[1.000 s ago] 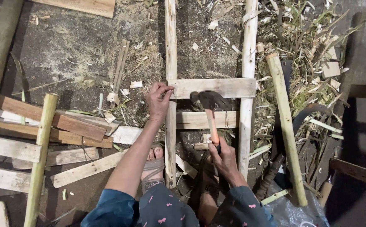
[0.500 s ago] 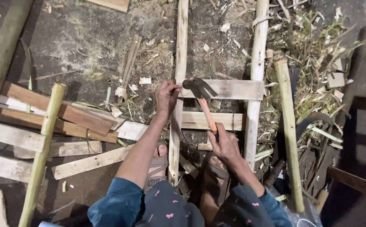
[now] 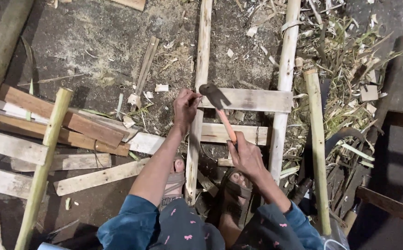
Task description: Assembling a wooden frame by hammering slats onto poles in a workshop setting.
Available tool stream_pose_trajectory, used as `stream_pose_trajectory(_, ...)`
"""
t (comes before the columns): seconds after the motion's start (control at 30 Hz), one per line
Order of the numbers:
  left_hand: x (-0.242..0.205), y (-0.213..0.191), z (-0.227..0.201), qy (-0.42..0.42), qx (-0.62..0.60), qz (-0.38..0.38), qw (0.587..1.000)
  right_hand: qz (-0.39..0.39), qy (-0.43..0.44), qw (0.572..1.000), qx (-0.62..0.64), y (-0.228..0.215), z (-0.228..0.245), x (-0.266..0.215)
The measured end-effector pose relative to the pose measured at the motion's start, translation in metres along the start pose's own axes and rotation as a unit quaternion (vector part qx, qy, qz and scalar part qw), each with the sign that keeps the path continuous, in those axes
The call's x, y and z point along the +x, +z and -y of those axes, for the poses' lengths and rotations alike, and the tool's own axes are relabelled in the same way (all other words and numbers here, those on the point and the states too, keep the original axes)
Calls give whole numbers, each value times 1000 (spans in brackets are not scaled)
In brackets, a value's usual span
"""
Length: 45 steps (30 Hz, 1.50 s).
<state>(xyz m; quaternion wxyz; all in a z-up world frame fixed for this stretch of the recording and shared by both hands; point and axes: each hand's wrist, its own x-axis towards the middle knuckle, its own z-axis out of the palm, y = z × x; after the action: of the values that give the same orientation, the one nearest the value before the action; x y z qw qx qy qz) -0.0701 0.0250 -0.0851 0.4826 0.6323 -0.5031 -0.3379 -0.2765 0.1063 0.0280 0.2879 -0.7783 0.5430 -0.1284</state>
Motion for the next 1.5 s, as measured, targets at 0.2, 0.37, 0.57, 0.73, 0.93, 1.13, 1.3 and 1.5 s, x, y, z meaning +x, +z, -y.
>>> stream_pose_trajectory(0.2,-1,9,23,-176,-601,-24,780,20,19,1000,10,-4,9,6)
stream_pose_trajectory(0.37,-6,1,16,-172,-438,3,882,-13,-4,1000,-7,-4,12,2)
stream_pose_trajectory(0.57,-3,-8,-8,-48,-42,1,998,23,52,998,-14,8,3,1)
stream_pose_trajectory(0.73,0,-8,-21,-89,-70,-4,994,37,55,998,-16,0,6,-3)
stream_pose_trajectory(0.93,-10,-6,3,-191,-209,-4,959,1,31,999,12,-7,16,-4)
stream_pose_trajectory(1.13,-10,2,15,-181,-214,-17,960,26,20,999,-7,3,8,5)
stream_pose_trajectory(1.3,-13,-2,10,-157,-260,-19,952,82,94,992,8,1,5,3)
stream_pose_trajectory(1.5,-5,-3,-7,-96,-38,-43,994,2,67,997,38,-22,17,1)
